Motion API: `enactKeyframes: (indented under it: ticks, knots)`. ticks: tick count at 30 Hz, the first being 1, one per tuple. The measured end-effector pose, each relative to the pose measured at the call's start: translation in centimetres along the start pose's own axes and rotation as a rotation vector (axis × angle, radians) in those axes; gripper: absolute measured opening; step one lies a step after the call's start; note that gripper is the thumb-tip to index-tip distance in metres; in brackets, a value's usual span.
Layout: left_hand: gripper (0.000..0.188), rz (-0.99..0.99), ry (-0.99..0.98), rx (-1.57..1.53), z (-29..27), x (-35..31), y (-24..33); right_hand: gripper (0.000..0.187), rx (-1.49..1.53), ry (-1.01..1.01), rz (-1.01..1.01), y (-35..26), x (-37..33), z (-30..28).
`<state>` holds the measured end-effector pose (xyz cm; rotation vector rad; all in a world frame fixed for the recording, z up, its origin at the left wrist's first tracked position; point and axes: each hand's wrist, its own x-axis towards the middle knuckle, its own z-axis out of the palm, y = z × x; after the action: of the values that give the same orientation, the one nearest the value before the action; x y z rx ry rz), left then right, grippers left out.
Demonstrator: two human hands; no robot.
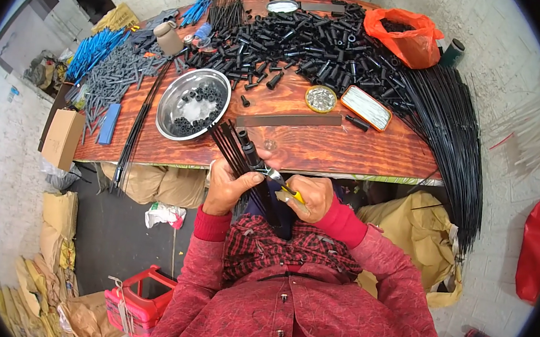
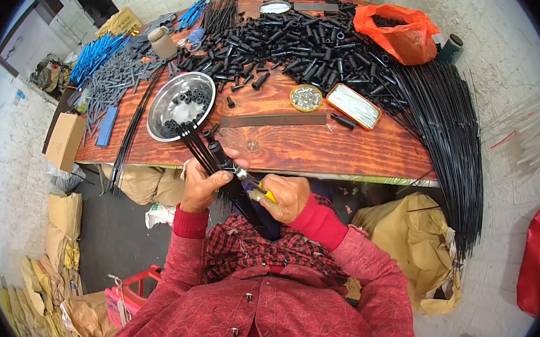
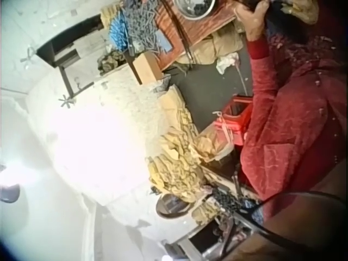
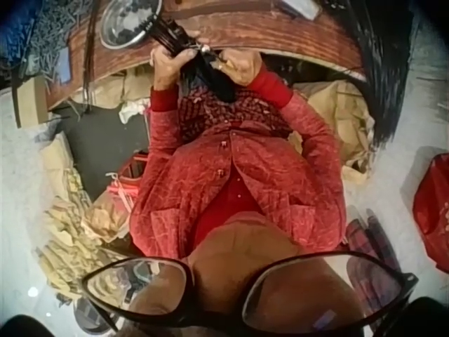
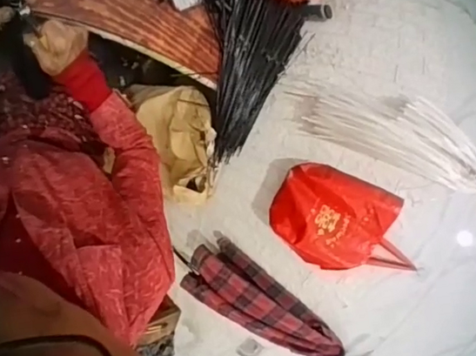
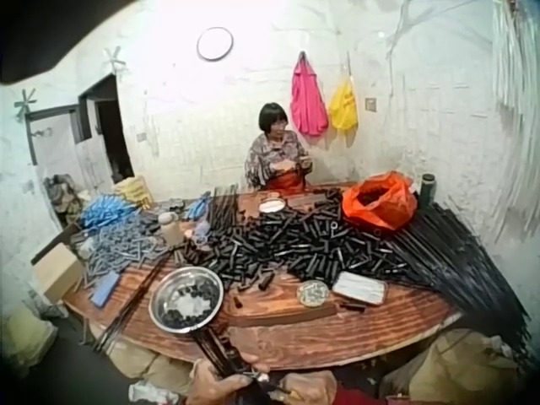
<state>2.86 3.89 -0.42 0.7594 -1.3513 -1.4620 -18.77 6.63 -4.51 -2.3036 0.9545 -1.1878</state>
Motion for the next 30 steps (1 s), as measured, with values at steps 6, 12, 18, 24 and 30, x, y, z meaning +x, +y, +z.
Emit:
enactKeyframes:
  ticks: [6,12,18,24,30]
  knots:
    - [0.044,-0.023,0.020,-0.024,0.3,0.1,0.3,0.027,-0.142,0.067,-0.028,-0.1,0.3,0.1]
    - [0.044,0.016,0.041,0.020,0.4,1.5,0.5,0.026,-0.202,0.141,-0.049,0.5,1.4,-0.2]
    - [0.029,0.053,0.064,0.151,0.2,0.9,0.2,0.027,-0.054,0.075,0.089,-0.3,0.5,-0.5]
    - [0.041,-0.006,0.053,0.022,2.1,-0.3,0.6,0.023,-0.051,-0.051,0.126,-1.9,-0.7,-3.6]
    - [0.041,-0.039,0.126,0.017,0.9,0.2,0.2,0.026,0.023,-0.166,0.139,0.4,-0.3,-6.2]
